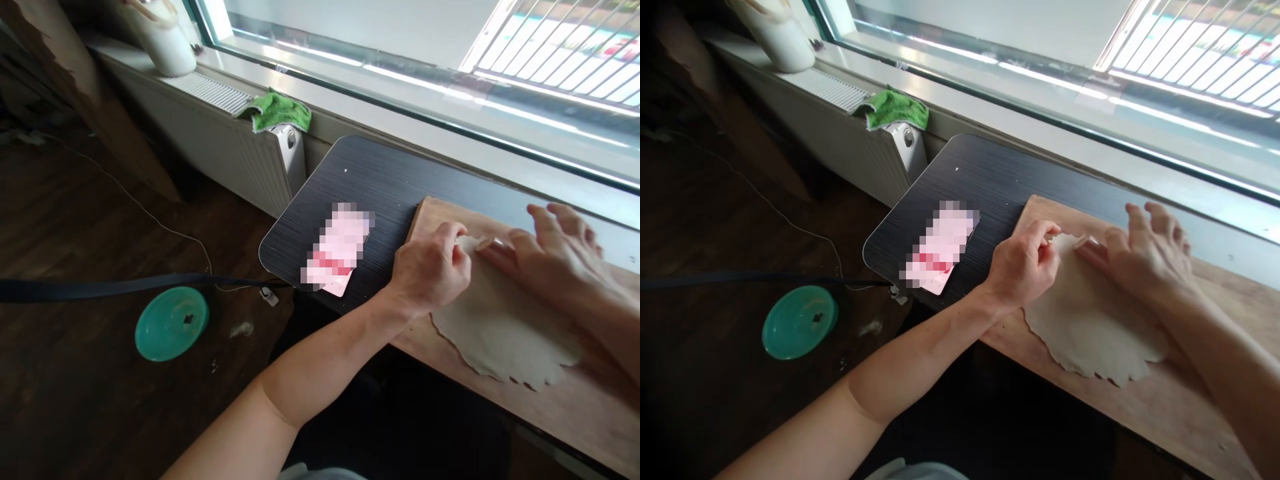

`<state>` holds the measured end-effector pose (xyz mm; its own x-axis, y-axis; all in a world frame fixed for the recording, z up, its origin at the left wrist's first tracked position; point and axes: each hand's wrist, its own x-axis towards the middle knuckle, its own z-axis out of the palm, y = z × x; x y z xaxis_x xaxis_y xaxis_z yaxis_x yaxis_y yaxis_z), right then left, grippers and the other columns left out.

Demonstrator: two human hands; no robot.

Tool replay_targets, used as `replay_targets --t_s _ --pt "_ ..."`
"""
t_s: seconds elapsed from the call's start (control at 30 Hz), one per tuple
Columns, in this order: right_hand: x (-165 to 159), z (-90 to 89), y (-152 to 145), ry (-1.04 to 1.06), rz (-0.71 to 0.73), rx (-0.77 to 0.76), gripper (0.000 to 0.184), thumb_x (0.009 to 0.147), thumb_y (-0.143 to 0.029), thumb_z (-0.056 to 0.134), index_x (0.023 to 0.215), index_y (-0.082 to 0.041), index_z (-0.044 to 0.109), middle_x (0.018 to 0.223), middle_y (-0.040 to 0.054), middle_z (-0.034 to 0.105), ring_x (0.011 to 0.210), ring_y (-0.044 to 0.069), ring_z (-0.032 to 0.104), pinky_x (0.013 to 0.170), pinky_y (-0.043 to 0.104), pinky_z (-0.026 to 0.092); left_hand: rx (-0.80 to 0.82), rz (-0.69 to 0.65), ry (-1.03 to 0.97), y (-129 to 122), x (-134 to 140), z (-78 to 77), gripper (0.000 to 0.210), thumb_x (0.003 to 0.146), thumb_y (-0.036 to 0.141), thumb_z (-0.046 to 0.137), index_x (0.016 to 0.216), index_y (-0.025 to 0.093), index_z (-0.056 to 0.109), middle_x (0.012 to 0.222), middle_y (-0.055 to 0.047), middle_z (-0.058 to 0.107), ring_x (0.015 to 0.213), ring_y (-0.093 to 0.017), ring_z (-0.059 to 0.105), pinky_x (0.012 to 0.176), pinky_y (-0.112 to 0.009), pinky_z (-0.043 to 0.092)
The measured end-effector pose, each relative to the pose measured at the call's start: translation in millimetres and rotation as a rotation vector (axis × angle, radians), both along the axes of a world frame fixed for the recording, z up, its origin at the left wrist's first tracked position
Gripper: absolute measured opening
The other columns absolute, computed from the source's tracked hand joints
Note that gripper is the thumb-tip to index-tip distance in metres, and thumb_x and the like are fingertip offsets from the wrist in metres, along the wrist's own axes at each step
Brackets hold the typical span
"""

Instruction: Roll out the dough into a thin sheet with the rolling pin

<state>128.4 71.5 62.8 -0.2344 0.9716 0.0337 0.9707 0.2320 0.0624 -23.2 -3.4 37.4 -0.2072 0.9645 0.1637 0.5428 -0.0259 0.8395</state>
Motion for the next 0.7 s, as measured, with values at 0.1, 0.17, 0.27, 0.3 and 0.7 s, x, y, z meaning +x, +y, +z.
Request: replay_targets --t_s 0.1,0.17,0.27,0.3,0.7 --pt "-4.7 0.4 -15.1 0.099 -0.011 -0.102 0.076 0.095 -0.053 0.012 0.153 -0.015 0.044 0.165 0.0134 0.034 0.154 0.032 0.025 0.123 0.055 0.027 -0.012 -0.017 -0.009 -1.0 -0.8 2.3 0.032 0.094 0.014 0.053 0.125 0.016 0.062 0.112 -0.007 0.077 0.1 -0.02 0.073 0.092 -0.029 0.058" --pt "-7.8 3.5 -18.9 0.119 -0.004 -0.096 0.073 0.096 -0.052 0.012 0.151 -0.018 0.046 0.165 0.0113 0.035 0.155 0.03 0.022 0.125 0.055 0.024 -0.014 -0.019 -0.007 -1.0 -1.0 2.7 0.031 0.094 0.014 0.054 0.124 0.017 0.062 0.113 -0.007 0.076 0.101 -0.021 0.073 0.093 -0.03 0.058" --pt "-9.5 8.5 -9.2 0.15 -0.078 -0.1 0.076 0.096 -0.058 0.024 0.155 -0.013 0.04 0.167 0.0191 0.026 0.154 0.038 0.022 0.122 0.061 0.023 -0.008 -0.016 -0.008 0.1 -0.5 0.9 0.029 0.094 0.013 0.055 0.121 0.02 0.063 0.114 -0.006 0.076 0.101 -0.021 0.073 0.092 -0.029 0.058" --pt "-9.2 8.8 -6.3 0.162 -0.094 -0.105 0.077 0.096 -0.058 0.029 0.156 -0.011 0.038 0.167 0.0212 0.024 0.153 0.04 0.022 0.122 0.062 0.023 -0.005 -0.014 -0.011 0.5 -0.3 -0.1 0.029 0.094 0.013 0.056 0.121 0.021 0.063 0.113 -0.005 0.076 0.1 -0.021 0.073 0.091 -0.029 0.058" --pt "-13.6 7.8 -7.8 0.135 -0.095 -0.089 0.073 0.097 -0.054 0.022 0.154 -0.013 0.042 0.165 0.0173 0.032 0.152 0.035 0.025 0.122 0.059 0.024 0.013 -0.003 -0.007 1.4 0.3 -2.1 0.027 0.095 0.014 0.057 0.119 0.02 0.064 0.11 -0.006 0.076 0.099 -0.02 0.073 0.089 -0.029 0.058"
